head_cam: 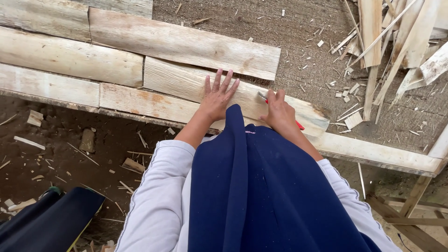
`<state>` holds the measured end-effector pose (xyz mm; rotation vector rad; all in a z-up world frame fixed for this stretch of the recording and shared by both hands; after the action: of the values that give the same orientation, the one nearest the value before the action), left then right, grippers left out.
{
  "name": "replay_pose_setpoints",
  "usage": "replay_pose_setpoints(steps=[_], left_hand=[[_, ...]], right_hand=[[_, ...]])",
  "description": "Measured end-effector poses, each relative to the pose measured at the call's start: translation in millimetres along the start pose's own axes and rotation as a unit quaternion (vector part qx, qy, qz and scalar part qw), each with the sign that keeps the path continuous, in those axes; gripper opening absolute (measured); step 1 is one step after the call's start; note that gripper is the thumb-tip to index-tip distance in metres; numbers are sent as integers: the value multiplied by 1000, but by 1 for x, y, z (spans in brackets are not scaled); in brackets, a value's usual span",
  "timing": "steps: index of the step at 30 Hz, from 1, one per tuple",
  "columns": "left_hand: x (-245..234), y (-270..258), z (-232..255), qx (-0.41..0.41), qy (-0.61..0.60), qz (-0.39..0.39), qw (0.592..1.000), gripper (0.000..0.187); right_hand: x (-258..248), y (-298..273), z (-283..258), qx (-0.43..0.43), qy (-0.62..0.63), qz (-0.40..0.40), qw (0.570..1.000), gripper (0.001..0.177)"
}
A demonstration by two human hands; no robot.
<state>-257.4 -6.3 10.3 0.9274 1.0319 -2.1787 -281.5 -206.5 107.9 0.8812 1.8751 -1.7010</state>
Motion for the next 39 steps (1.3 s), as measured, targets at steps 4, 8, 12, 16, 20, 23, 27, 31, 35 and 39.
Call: replay_pose_setpoints(steps=[4,8,12,16,20,23,27,31,35,39], left_hand=[[4,-3,0,-13,-4,1,1000,99],[6,-5,0,-21,0,12,1000,101],[5,-6,2,-19,-8,26,999,100],[9,-7,0,-23,-1,32,999,101],[12,-8,-1,-21,-4,44,999,99],[13,-11,-2,-24,-4,50,998,97],[11,-12,-4,-26,-10,55,998,99],[14,-12,-7,-31,-12,62,998,100],[15,-15,-9,-31,-13,59,998,103],[26,-8,-15,-30,-15,49,998,111]], right_hand=[[31,8,7,-23,-31,34,999,109],[33,5,5,-39,-55,44,997,104],[34,8,8,-58,-62,64,994,102],[41,15,17,-59,-67,73,993,101],[38,13,19,-74,-67,82,992,97],[39,12,18,-82,-67,85,991,96],[37,12,15,-86,-63,88,990,96],[32,11,12,-87,-67,87,990,95],[33,10,14,-91,-61,81,991,95],[40,16,23,-88,-44,72,993,97]])
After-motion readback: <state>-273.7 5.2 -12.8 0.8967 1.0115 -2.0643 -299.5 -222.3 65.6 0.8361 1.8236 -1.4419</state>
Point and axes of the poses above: each hand's wrist, its own y-axis towards the middle knuckle, its own x-axis out of the palm, z = x × y, the point moved 3 cm from there along y, towards the middle knuckle, and after that the axes turned 8 degrees about -y, right-handed, at the moved point
